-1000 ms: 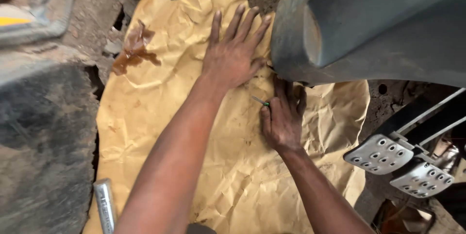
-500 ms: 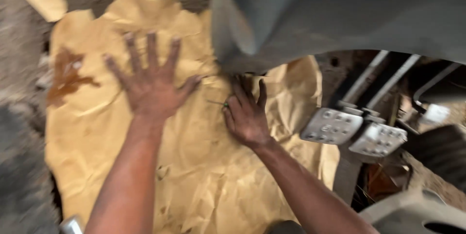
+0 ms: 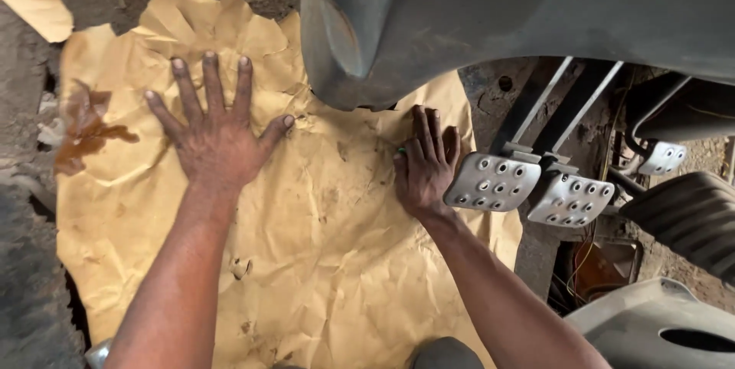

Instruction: Marking and cutting a paper template for a vehicle repair part.

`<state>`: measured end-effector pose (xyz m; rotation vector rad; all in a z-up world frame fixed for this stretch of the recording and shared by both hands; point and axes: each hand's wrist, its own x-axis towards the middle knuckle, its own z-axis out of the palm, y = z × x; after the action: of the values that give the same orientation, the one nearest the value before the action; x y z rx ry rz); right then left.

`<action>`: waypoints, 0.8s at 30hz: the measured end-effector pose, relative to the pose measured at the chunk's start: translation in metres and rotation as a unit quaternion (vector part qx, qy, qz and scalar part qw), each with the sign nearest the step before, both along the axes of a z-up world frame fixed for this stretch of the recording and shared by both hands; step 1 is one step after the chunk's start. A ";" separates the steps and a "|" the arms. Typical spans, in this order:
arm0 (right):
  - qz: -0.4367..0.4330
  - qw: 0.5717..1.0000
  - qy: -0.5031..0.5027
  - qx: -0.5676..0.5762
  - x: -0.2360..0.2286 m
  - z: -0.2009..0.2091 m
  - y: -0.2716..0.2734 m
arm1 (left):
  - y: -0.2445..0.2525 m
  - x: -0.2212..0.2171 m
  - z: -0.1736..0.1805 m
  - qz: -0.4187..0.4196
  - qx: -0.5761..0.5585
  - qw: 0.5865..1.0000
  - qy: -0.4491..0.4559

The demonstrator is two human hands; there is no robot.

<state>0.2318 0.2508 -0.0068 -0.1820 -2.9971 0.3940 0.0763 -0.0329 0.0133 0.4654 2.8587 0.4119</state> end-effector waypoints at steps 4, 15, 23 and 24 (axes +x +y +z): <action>0.010 1.000 -0.003 0.012 -0.003 -0.001 0.003 | 0.004 0.042 0.039 0.014 0.014 1.000 0.001; 0.001 1.000 0.021 0.004 0.001 -0.004 -0.003 | -0.085 0.105 0.009 0.070 -0.027 0.997 -0.027; -0.009 1.000 -0.006 0.002 -0.001 -0.001 -0.003 | -0.081 0.041 0.010 0.108 -0.007 0.994 -0.029; -0.006 1.000 -0.007 0.003 -0.001 -0.001 -0.002 | -0.081 0.035 0.009 0.109 -0.010 0.994 -0.031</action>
<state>0.2309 0.2483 -0.0076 -0.2012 -3.0085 0.3827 0.1109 -0.1136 0.0226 0.1340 2.8601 0.4253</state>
